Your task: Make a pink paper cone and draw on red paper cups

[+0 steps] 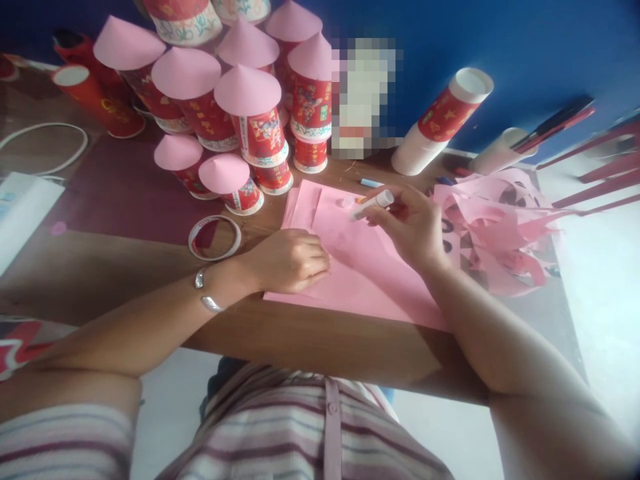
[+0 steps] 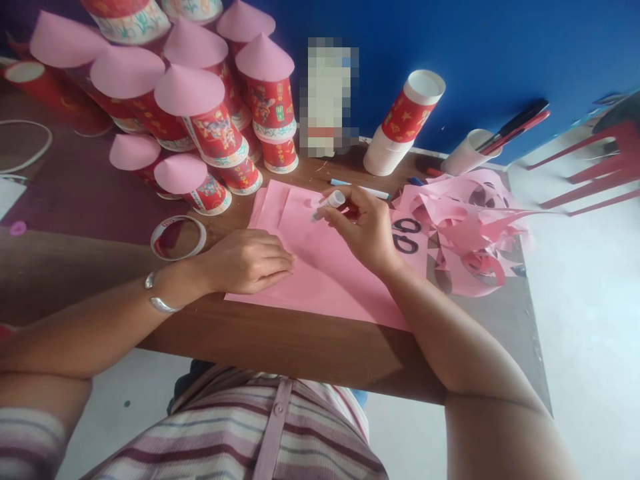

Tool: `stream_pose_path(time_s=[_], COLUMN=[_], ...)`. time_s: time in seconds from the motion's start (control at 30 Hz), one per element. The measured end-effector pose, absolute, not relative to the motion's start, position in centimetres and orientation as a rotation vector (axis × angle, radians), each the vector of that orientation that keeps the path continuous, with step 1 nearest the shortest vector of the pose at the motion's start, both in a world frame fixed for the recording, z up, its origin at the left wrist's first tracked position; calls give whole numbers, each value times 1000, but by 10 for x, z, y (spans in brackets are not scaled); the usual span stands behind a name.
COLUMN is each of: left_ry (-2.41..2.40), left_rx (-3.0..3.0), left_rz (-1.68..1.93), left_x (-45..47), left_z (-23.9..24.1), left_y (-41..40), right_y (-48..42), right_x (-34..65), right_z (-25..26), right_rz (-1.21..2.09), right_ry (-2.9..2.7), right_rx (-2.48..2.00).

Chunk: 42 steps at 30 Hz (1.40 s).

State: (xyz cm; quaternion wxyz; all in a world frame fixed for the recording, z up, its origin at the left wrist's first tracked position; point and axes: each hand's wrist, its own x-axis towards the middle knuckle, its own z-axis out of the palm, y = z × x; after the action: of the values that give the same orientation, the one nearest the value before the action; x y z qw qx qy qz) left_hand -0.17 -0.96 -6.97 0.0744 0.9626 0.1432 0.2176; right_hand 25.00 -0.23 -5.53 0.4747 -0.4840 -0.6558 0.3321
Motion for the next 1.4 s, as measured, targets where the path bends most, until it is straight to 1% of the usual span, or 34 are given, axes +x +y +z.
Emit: stream_pose_path(time_s=[0.2,0.33,0.4,0.47,0.57,0.7,0.83,1.1,1.23,1.4], left_ry=[480,848,988,1018,949,944,919,950,944,918], left_rx=[2930,2726,2521,2409,2431,2441,2402,2163,2168,2358], left_rz=[586,791,930,989,1021,1096,1187,1175,1186,1274], left_x=[0,6,15,27,46,60,62,58,56,56], left_z=[-62,-47,-37,-29,-23,-25,-30,-36,-40,-41], left_y=[-8,-2,4,12,24,33,37,41,41,37], right_y=[10,11,9,8,5,3,7,13,13,13], right_x=[259,260,259,259,259,262,263,271,273,274], right_z=[-65,-64,-63,-63,-62,-60,-60,-66,-69,-67], right_rz=[1331,1478,1482,1477,1422,1255,1170,1144,1144,1336], right_ry=[-1147,-1009,-1005,-1041,-1143,-1262,-1207,-1225,-1230,-1234], right_rx=[-1043,-958,-939,-922,-909,-984,-997,-978,-958,-944])
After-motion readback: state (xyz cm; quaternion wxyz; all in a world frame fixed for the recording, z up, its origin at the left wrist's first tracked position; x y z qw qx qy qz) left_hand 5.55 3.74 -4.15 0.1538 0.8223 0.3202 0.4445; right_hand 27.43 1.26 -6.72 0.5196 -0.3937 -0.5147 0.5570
